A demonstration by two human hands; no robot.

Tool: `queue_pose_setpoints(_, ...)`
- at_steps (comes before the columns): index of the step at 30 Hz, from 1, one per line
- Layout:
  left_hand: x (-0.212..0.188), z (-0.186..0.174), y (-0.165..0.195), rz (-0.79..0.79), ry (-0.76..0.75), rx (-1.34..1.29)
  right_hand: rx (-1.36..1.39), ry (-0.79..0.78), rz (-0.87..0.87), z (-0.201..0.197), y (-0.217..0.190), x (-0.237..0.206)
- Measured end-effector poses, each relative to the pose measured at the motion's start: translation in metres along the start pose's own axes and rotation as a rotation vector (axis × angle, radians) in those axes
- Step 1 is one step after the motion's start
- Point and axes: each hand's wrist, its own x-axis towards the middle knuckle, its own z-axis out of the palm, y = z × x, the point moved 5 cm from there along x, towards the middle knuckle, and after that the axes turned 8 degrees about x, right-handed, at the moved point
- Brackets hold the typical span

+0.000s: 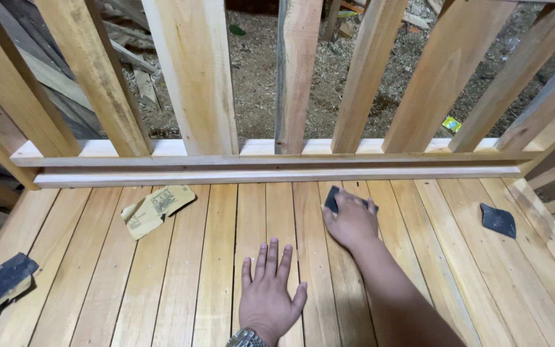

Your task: The person sands the wooden plank surface of a slatted bench-like structure by hand, rubbing sandpaper back and forth across the planks. They reposition the sandpaper and shift to different sections of the wooden surface, continuing to sand across the boards.

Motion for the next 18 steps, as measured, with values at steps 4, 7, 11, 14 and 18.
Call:
queue_pose_setpoints(4,0.005,-0.007,0.0,-0.006,-0.043,-0.021,0.0,-0.034,0.048,-0.002,-0.003,0.019)
queue_pose_setpoints(7,0.005,-0.002,0.001,-0.04,-0.289,-0.078,-0.04,-0.042,0.019,0.0,0.004,-0.006)
queue_pose_setpoints(11,0.004,-0.004,0.002,-0.036,-0.23,-0.064,-0.053,-0.035,-0.014,0.005,0.013,-0.042)
queue_pose_setpoints(14,0.004,-0.009,0.002,0.001,0.036,-0.002,-0.051,-0.038,-0.028,0.006,0.01,-0.029)
queue_pose_setpoints(18,0.0,0.0,0.001,0.003,0.047,0.017,-0.031,-0.074,0.014,0.006,0.007,-0.003)
